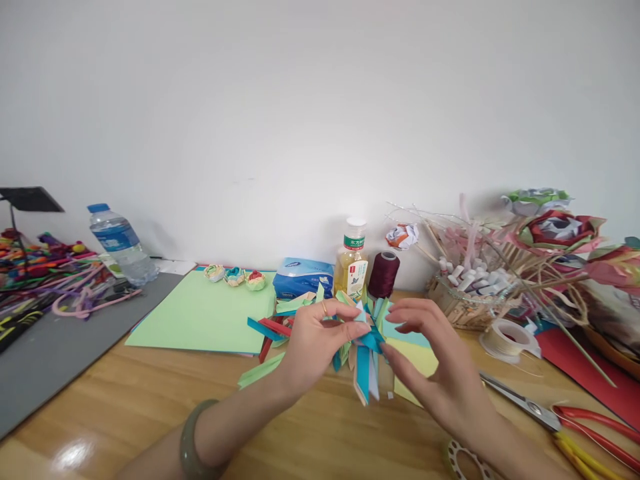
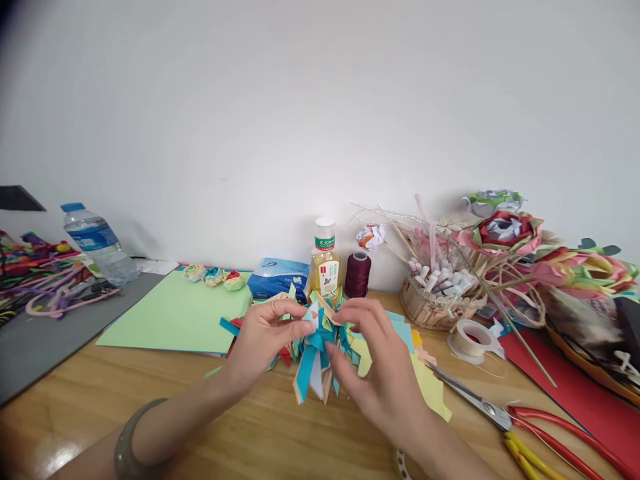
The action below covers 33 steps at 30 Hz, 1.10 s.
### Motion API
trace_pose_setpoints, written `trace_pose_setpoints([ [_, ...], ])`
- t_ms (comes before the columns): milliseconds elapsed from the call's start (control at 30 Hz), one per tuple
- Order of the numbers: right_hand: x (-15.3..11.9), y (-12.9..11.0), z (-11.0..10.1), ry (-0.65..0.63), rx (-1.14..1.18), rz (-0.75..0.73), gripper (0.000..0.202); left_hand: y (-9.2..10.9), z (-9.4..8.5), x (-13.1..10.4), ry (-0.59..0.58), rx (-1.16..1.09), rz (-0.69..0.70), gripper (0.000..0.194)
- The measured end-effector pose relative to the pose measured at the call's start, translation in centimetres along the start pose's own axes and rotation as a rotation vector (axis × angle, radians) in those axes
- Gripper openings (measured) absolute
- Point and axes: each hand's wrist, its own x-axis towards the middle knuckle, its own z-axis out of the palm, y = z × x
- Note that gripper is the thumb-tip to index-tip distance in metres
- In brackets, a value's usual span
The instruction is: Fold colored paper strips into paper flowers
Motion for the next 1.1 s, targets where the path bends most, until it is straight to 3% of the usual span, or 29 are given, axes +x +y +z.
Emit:
trace_pose_setpoints([
  [67, -0.3, -0.2, 0.0, -0.032, -0.138, -0.165, 0.020, 0.0, 0.1, 0.0, -0.010, 0.000, -0.040, 0.018],
  [133, -0.5, -0.5, 0.1, -0.094, -0.200, -0.218, 0.023, 0.0, 0.3, -0.2, 0.003, -0.004, -0.057, 0.018],
  [333, -0.7, -1.3, 0.4, -0.143, -0.225, -0.222, 0.021, -0.3, 0.5, -0.5, 0.070, 0.004, 0.013, 0.011],
  [533, -1.0, -0.9, 1.2, -0.136, -0.355, -0.330, 0.024, -0.4, 0.5, -0.8, 0.073, -0.002, -0.084, 0.013],
  [667, -1.1, -0.7, 1.2, -0.159, -0.355, -0.326, 0.022, -0.4, 0.6, -0.9, 0.096, 0.022, -0.107, 0.011],
  [900, -0.9, -0.7, 0.8, -0.175, -0.329, -0.343, 0.014, -0.5, 1.0, -1.3, 0.115, 0.027, -0.031, 0.007],
  [1100, -0.7, -0.7, 0.4, -0.124, -0.385, -0.458, 0.013, -0.2, 1.1, -1.3, 0.120, -0.015, -0.073, 0.011],
])
